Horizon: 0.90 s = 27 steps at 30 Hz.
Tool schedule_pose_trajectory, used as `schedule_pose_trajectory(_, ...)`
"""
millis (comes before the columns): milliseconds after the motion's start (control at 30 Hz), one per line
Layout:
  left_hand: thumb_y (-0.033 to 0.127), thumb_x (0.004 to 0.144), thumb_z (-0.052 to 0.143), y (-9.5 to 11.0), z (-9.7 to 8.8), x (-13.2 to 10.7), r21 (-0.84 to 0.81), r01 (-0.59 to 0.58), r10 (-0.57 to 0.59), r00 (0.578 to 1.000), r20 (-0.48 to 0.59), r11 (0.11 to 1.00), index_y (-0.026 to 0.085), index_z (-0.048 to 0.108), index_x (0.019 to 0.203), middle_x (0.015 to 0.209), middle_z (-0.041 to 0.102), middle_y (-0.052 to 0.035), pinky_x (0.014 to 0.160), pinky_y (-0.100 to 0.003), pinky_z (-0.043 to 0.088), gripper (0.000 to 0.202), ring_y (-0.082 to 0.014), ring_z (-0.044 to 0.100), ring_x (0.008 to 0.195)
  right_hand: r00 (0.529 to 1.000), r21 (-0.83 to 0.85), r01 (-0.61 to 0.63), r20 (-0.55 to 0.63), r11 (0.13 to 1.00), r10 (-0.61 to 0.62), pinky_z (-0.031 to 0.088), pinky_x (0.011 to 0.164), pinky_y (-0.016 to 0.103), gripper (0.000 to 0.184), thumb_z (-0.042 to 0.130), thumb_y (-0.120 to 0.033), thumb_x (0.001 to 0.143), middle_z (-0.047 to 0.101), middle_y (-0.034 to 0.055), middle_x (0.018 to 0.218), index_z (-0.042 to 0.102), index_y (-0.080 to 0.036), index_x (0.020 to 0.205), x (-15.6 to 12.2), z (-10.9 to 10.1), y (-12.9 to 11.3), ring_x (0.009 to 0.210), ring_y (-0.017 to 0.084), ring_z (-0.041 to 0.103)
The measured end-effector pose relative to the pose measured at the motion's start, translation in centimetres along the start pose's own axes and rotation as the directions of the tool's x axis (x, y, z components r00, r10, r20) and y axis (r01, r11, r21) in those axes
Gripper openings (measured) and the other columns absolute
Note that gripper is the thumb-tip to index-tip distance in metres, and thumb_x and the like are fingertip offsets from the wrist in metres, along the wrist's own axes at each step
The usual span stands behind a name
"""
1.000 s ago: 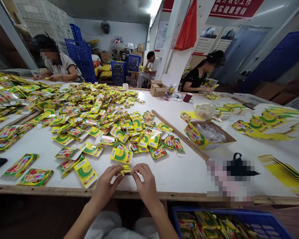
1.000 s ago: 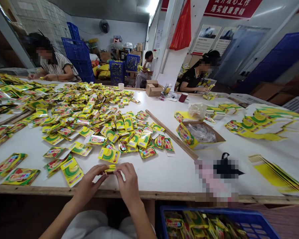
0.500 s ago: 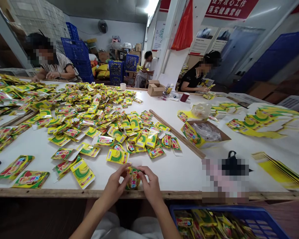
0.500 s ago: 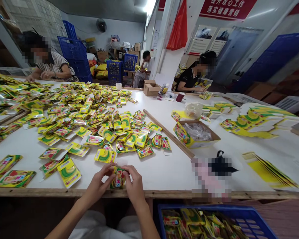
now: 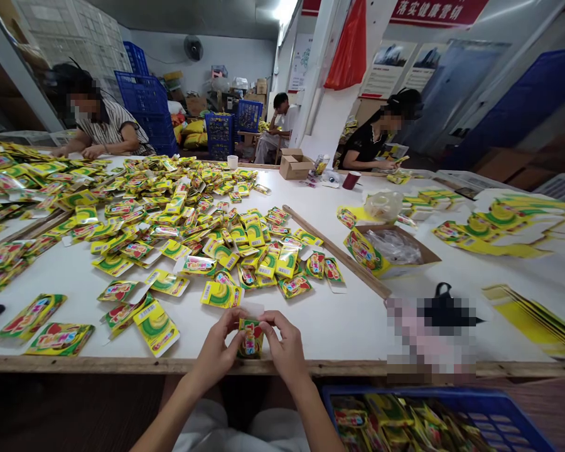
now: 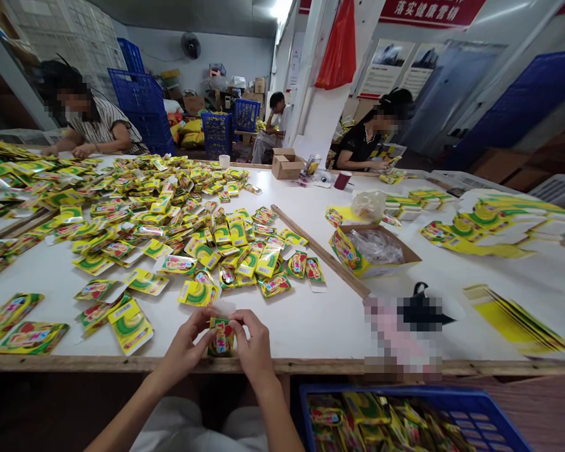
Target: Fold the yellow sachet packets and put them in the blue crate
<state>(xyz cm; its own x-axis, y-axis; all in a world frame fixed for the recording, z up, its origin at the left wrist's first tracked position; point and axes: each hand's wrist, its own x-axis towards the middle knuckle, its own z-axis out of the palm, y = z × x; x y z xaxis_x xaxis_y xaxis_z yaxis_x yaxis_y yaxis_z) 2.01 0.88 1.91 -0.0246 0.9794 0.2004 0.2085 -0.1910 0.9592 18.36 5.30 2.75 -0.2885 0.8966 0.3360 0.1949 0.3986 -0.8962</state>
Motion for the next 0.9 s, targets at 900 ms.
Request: schedule_pose_trajectory(900,0.032,0.089,0.056,1.9,1.1,0.4,0.083,0.029,-0.012,0.980,-0.200,0.996,0.020,0.069,0.095,0.093,0.074,-0.0054,0.079,-0.031,0.053,0.018,-0.0209,0.068,0.087,0.997,-0.024,-0.068,-0.028,0.997,0.067,0.051,0.072,0.027,0.014,0.057,-0.030,0.090,0.071,0.0023,0.081,0.066,-0.020,0.090,0.2,0.4,-1.4,0.076,0.018,0.065)
